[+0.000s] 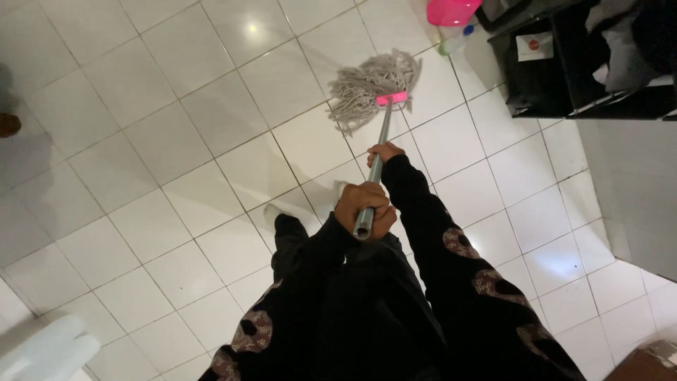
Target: The person mops a white tiled floor using a string mop with a pink head. They move the mop back and forth across the tiles, covering different areas of the room while navigating around hanging clothes and plastic containers.
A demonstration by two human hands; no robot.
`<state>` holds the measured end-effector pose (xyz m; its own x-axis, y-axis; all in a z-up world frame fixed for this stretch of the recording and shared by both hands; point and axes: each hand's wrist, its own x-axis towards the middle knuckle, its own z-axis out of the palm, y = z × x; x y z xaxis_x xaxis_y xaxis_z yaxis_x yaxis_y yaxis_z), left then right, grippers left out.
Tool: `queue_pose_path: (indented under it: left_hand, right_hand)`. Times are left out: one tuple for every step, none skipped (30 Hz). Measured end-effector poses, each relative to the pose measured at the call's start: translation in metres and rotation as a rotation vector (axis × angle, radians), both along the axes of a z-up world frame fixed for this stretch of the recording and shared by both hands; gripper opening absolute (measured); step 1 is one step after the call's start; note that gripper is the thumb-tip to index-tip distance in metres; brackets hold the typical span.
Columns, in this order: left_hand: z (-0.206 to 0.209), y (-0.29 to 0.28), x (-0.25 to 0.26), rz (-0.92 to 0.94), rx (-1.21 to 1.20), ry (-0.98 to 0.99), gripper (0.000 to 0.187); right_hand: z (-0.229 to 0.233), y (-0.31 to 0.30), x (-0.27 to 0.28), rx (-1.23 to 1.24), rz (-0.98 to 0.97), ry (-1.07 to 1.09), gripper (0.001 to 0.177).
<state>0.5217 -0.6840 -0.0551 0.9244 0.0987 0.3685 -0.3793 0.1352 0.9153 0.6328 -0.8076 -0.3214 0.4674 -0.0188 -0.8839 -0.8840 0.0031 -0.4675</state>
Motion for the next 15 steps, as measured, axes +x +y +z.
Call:
queue_pose_path:
  left_hand:
    - [0.002,-0.004,-0.003,0.001,-0.002,0.008,0.048]
    - [0.004,-0.004,-0.002,0.006,0.005,0.019,0.049]
    - [0.007,-0.004,-0.001,0.012,0.012,0.03,0.05]
    - [0.011,-0.002,-0.008,0.022,0.019,0.032,0.05]
    - [0.016,-0.001,-0.017,0.035,0.056,0.062,0.049]
    - [0.021,0.004,-0.023,0.051,0.097,0.091,0.048]
    - [0.024,0.006,-0.028,0.064,0.107,0.09,0.048]
    - [0.027,0.006,-0.035,0.065,0.144,0.099,0.047]
    - [0.03,0.005,-0.043,0.066,0.18,0.108,0.046]
    - [0.034,0.006,-0.051,0.088,0.188,0.113,0.046]
    - [0.038,0.008,-0.059,0.149,0.201,0.117,0.046]
    - [0.043,0.009,-0.068,0.208,0.212,0.121,0.047]
    - [0.048,0.013,-0.075,0.229,0.218,0.125,0.047]
    - [0.052,0.017,-0.082,0.249,0.251,0.139,0.047]
    - [0.056,0.021,-0.088,0.27,0.283,0.153,0.047]
  right_hand:
    - [-0.007,-0.004,-0.006,-0.002,0.001,0.008,0.057]
    - [-0.015,-0.001,-0.005,0.01,-0.006,0.016,0.057]
    - [-0.022,0.002,-0.005,0.021,-0.013,0.024,0.057]
    - [-0.023,0.008,-0.014,0.028,-0.002,0.026,0.057]
    - [-0.023,0.014,-0.024,0.009,0.068,0.015,0.043]
    - [-0.024,0.025,-0.032,-0.006,0.14,0.001,0.028]
    - [-0.022,0.036,-0.038,0.005,0.153,-0.001,0.028]
    - [-0.021,0.044,-0.046,0.039,0.186,0.041,0.054]
    - [-0.02,0.053,-0.055,0.073,0.22,0.084,0.079]
    - [-0.026,0.066,-0.065,0.081,0.242,0.087,0.079]
    - [-0.032,0.079,-0.076,0.111,0.286,0.117,0.084]
    - [-0.036,0.092,-0.088,0.139,0.328,0.147,0.089]
    - [-0.021,0.102,-0.099,0.144,0.349,0.15,0.089]
    - [-0.007,0.113,-0.11,0.175,0.401,0.166,0.082]
    - [0.008,0.124,-0.121,0.204,0.452,0.183,0.076]
